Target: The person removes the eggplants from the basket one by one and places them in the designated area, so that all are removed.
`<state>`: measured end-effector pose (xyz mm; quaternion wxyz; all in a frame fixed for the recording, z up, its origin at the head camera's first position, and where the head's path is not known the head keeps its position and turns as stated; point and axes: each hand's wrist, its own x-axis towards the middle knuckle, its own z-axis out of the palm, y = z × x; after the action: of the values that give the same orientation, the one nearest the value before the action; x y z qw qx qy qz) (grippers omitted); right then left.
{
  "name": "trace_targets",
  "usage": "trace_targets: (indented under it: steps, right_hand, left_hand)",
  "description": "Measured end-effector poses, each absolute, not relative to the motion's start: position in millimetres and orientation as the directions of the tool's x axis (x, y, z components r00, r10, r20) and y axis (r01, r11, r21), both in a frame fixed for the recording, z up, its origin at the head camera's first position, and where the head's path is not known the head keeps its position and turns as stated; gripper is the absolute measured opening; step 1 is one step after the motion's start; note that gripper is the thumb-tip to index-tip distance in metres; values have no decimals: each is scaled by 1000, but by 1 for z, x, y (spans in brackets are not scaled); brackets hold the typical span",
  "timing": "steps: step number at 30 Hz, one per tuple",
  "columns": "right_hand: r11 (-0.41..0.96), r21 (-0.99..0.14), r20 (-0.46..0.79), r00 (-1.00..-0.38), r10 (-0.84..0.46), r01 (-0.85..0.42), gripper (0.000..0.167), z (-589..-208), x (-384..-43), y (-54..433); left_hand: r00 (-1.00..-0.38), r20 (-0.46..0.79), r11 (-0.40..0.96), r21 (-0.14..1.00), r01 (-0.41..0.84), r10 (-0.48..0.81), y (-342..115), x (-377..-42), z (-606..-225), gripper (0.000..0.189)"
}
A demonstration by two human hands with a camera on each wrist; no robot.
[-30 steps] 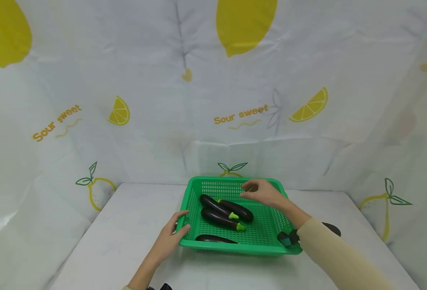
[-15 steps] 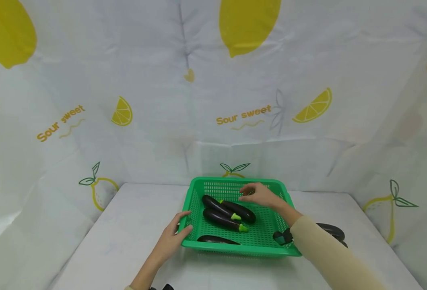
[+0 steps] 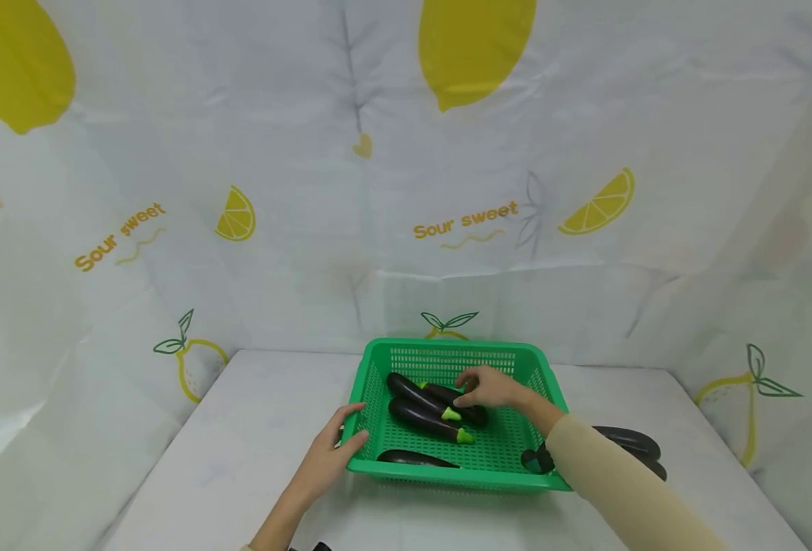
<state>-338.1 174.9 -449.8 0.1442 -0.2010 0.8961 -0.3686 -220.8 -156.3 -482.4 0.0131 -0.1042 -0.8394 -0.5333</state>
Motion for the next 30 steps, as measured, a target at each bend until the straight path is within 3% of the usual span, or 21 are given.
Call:
trace_targets:
  steps: [10,19,30]
  right_hand:
    - [683,-675,-112,-877,-467,-278,35,-455,-338,178]
    - [628,-747,-75,-912,-404,-217,33,-447,-337,181]
    - [584,-775,12,-930,-368,-241,37,-413,-337,194]
  left_hand:
    - [-979,137,394,900,186,148,-154,-218,-478,48]
    - [-978,131,399,898,186,161,-154,-218,-481,49]
    - [-981,125,400,900,176,151,-154,-218,-477,49]
